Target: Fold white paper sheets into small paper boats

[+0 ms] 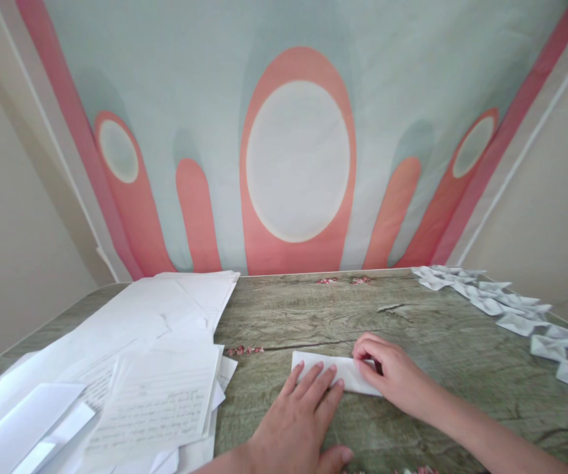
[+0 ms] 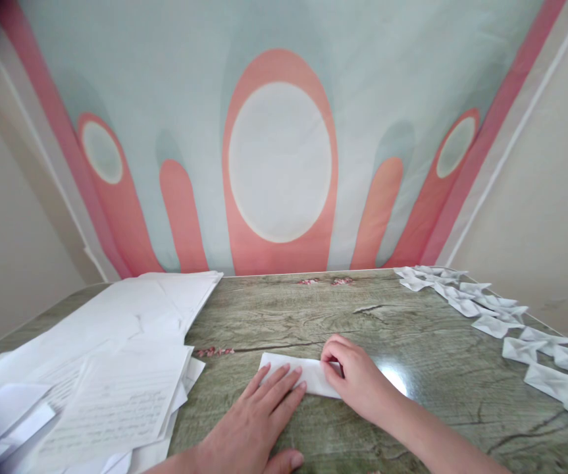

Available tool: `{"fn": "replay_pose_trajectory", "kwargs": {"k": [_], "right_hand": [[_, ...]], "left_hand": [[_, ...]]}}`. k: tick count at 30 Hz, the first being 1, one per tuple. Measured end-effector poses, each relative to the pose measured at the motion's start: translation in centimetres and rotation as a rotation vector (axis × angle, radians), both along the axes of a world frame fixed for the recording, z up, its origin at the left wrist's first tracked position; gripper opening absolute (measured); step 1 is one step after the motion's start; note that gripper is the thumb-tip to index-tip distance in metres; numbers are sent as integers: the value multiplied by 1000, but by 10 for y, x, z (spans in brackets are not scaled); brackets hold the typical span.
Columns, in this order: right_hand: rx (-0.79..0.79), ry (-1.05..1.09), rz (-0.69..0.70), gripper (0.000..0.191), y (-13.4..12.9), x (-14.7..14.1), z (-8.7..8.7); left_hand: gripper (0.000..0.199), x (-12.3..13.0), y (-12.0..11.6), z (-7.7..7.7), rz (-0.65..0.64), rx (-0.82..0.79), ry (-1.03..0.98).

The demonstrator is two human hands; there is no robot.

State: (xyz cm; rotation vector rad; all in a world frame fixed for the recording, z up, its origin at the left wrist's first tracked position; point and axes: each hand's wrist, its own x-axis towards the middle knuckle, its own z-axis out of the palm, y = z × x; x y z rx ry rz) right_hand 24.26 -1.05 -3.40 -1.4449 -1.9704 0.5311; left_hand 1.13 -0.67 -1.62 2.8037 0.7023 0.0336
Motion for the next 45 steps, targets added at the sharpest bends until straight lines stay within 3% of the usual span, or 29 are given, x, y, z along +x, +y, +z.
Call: {"fn": "replay_pose_trajectory", "kwargs": {"k": [10,28,45], "right_hand": [[2,-29,-32,11,0,-2,-2],[32,-84,0,9,-6,0,-1],[-66,-23,-36,8,-4,1,0]], "left_hand": [[67,-1,0,-6,-4,26,-21],[65,-1,-1,-3,13,-12,-12],[65,0,-3,-2,29,-3,-21]]}}
